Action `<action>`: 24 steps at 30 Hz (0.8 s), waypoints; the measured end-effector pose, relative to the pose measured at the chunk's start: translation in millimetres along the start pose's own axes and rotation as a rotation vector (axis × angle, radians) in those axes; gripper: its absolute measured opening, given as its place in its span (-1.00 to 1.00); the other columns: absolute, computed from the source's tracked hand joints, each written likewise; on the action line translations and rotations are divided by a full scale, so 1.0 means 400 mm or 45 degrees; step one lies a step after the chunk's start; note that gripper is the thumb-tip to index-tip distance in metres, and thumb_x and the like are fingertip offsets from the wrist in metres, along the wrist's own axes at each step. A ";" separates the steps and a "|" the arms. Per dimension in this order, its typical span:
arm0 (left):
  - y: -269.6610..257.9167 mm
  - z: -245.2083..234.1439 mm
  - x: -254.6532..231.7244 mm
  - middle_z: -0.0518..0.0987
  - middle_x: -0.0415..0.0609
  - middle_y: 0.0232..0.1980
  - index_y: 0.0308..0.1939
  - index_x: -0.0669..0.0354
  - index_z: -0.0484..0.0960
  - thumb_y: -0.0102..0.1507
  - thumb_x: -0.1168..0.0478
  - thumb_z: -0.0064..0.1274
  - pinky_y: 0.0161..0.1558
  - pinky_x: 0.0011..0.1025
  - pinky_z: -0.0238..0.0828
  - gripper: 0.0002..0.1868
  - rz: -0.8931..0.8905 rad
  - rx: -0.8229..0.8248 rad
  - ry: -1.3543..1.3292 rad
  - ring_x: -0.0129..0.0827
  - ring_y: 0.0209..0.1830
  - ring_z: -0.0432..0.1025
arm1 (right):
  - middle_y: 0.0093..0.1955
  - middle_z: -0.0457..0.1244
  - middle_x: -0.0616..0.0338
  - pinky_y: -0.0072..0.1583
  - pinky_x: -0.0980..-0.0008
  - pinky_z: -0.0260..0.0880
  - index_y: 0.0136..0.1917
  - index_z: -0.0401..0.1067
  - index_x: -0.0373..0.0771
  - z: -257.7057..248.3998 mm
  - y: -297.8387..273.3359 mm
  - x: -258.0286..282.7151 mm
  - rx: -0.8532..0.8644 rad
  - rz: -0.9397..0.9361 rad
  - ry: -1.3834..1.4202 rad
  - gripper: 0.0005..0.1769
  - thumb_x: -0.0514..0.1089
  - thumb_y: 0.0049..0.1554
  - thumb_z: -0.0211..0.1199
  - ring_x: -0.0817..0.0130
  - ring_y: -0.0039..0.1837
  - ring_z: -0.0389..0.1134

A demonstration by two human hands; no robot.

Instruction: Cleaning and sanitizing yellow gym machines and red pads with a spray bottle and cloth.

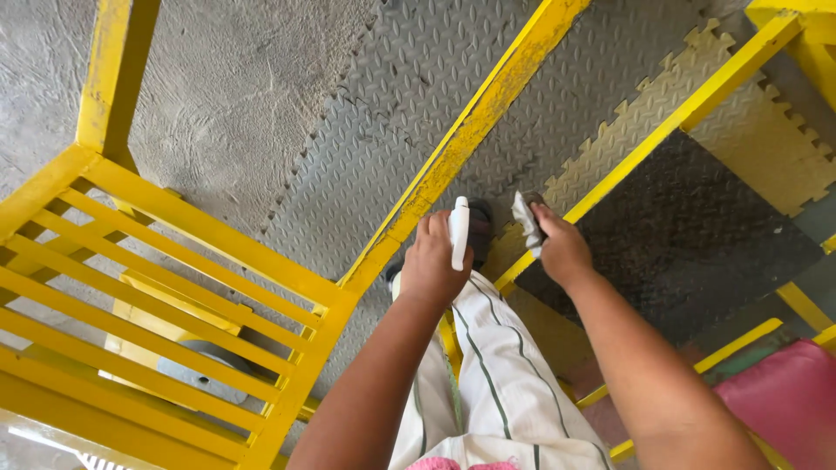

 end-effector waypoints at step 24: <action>0.092 -0.072 0.033 0.46 0.24 0.25 0.28 0.19 0.37 0.14 0.27 0.13 0.26 -0.02 0.36 -0.39 0.416 0.155 0.041 0.22 0.27 0.37 | 0.41 0.29 0.11 0.52 -0.02 0.13 0.37 0.41 -0.16 0.394 0.056 0.318 -0.198 -1.208 -0.192 -0.51 -0.05 0.19 0.14 0.18 0.49 0.25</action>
Point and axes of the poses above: each hand's wrist, its own y-axis towards the middle knuckle, its own z-axis out of the palm, x = y × z, the point moved 8 cm from there along y, towards the middle knuckle
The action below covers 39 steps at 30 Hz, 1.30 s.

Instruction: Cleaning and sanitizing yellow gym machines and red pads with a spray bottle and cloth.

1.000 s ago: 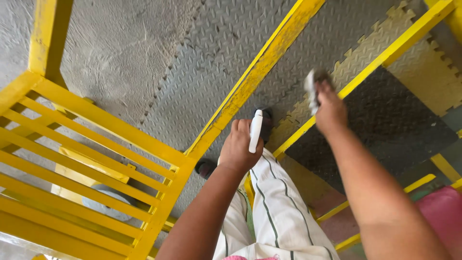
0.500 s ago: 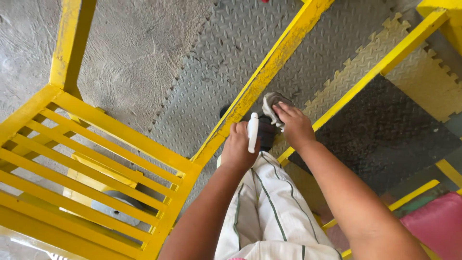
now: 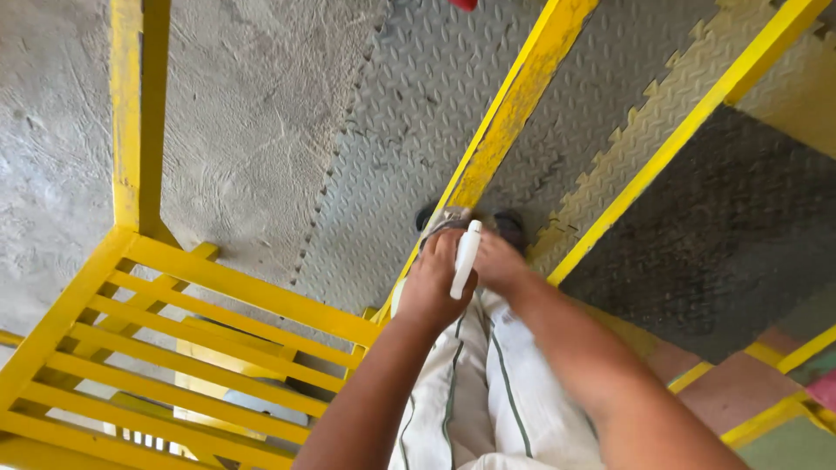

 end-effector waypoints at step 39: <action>0.122 -0.079 -0.243 0.52 0.28 0.09 0.19 0.26 0.43 0.06 0.24 0.19 0.17 -0.05 0.39 -0.40 0.099 0.098 0.070 0.19 0.16 0.41 | 0.55 0.10 -0.09 0.39 0.05 0.21 0.41 0.40 -0.09 -0.341 -0.015 -0.167 -0.116 0.917 -0.007 -0.27 -0.40 -0.04 0.14 -0.14 0.44 0.20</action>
Point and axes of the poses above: each hand's wrist, its own y-axis towards the middle knuckle, its own z-axis out of the palm, x = y × z, the point moved 8 cm from there along y, towards the middle knuckle
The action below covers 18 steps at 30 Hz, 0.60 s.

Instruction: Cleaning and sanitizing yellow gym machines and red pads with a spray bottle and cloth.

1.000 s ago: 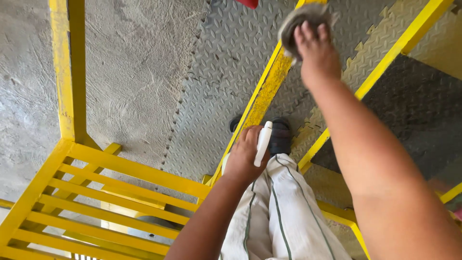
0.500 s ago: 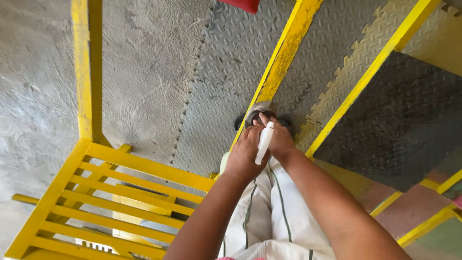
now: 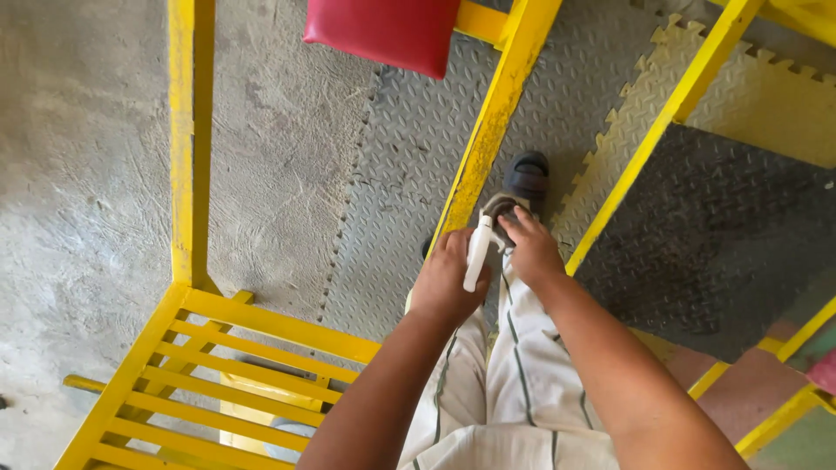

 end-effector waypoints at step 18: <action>0.241 -0.018 -0.086 0.47 0.27 0.16 0.28 0.23 0.36 0.13 0.21 0.10 0.14 -0.05 0.42 -0.37 -0.229 -0.133 -0.099 0.20 0.13 0.42 | 0.55 0.18 0.05 0.43 -0.09 0.12 0.43 0.34 -0.20 -0.261 0.157 0.181 -0.151 -0.508 -0.219 -0.49 -0.17 0.22 0.06 -0.07 0.56 0.12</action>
Point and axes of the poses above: each hand's wrist, its own y-axis towards the middle knuckle, its own z-axis out of the palm, x = y × z, the point moved 8 cm from there along y, towards the middle knuckle
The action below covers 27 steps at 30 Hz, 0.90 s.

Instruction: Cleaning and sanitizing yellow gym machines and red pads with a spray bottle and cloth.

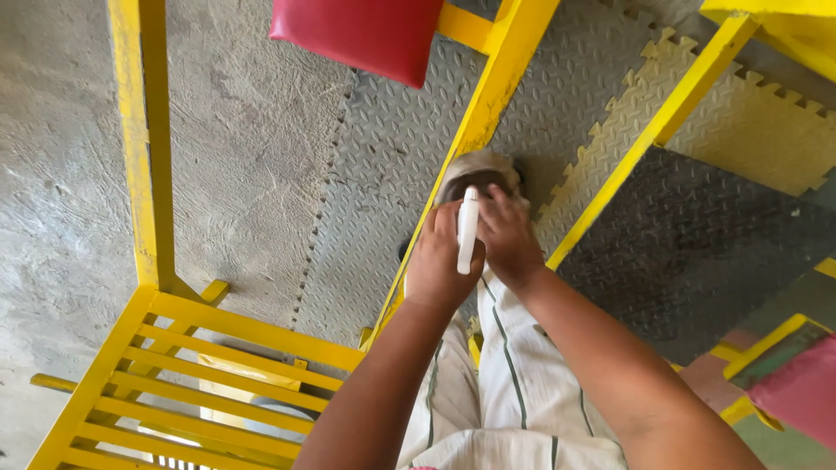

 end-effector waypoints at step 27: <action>0.157 0.039 -0.048 0.45 0.18 0.28 0.33 0.17 0.35 0.12 0.25 0.18 0.23 -0.07 0.38 -0.32 0.037 0.010 -0.013 0.14 0.27 0.38 | 0.73 -0.10 0.26 0.57 -0.04 0.03 0.69 0.05 0.04 0.077 0.250 -0.269 0.270 0.038 -0.618 -0.31 -0.26 0.33 -0.10 -0.07 0.70 -0.19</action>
Point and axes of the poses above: each hand's wrist, its own y-axis towards the middle knuckle, its own z-axis out of the palm, x = y × z, the point moved 8 cm from there along y, towards the middle knuckle
